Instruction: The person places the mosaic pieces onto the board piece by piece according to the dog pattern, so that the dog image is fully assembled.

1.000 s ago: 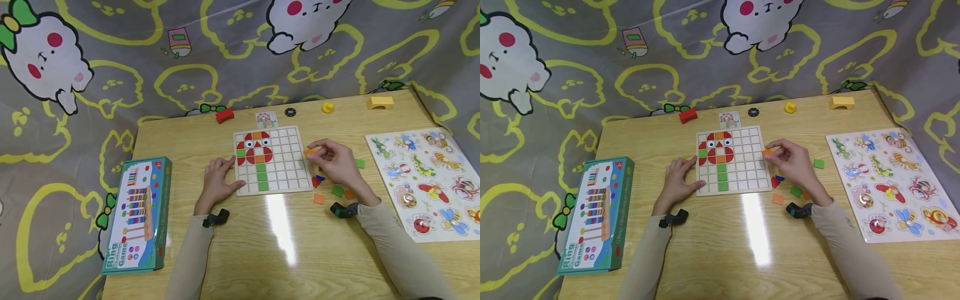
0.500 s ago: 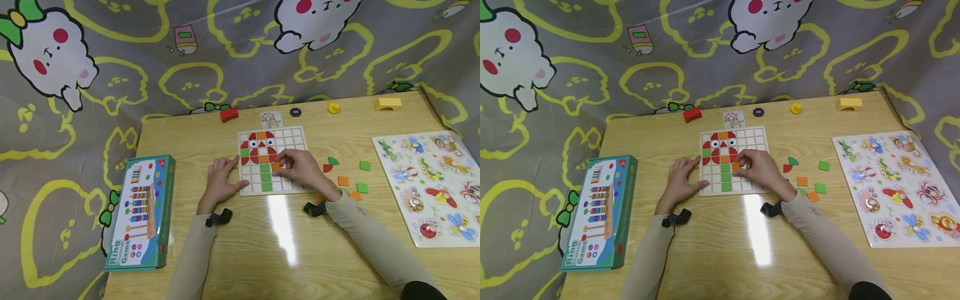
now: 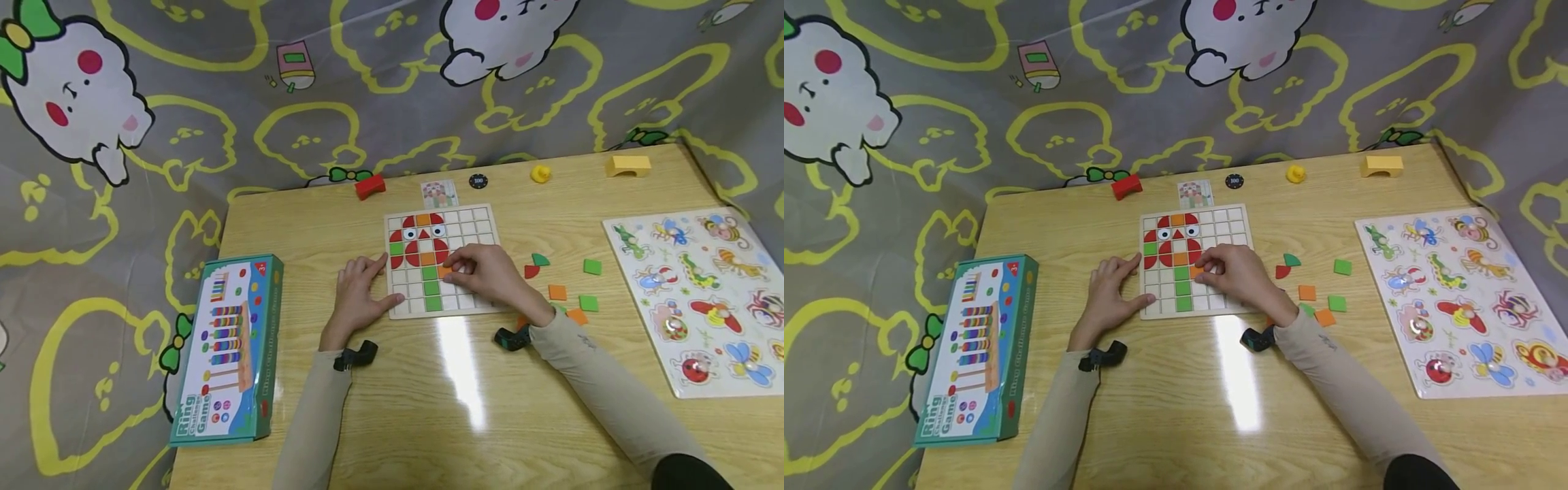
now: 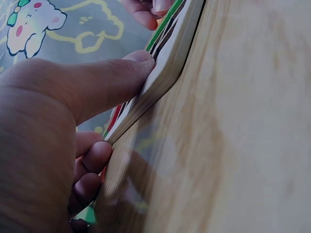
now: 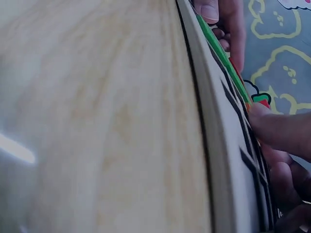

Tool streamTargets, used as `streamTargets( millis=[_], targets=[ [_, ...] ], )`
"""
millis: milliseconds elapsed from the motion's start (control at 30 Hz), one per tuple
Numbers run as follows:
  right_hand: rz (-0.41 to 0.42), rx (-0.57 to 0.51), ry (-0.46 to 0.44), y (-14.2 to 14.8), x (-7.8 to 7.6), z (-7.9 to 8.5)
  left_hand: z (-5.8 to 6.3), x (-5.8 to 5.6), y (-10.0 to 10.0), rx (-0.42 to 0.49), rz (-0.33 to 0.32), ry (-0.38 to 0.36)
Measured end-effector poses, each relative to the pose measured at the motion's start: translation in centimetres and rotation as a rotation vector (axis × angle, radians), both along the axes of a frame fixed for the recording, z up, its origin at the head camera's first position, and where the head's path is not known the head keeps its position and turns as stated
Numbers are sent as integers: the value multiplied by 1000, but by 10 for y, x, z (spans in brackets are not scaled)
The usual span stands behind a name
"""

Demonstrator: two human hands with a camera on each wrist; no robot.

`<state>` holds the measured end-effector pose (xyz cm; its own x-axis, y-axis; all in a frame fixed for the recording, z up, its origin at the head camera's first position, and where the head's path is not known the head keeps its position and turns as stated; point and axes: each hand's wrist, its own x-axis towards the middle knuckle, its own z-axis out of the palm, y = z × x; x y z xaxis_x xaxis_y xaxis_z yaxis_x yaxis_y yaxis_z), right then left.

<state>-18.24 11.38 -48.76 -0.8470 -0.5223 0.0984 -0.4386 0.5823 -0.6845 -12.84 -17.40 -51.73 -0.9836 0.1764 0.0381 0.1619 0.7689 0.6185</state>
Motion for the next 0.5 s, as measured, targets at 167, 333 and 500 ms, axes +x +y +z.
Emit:
streamTargets(
  millis=[167, 333, 500],
  targets=[
    [-17, -63, 39, 22, 2, 9, 0, 0, 3, 8, -4, 5],
    [-150, -14, 72, 81, 11, 19, 1, 0, 4, 5, -5, 12],
    [-198, 133, 33, 138, 31, 26, 0, 1, 1, -14, -5, 7]
  ],
)
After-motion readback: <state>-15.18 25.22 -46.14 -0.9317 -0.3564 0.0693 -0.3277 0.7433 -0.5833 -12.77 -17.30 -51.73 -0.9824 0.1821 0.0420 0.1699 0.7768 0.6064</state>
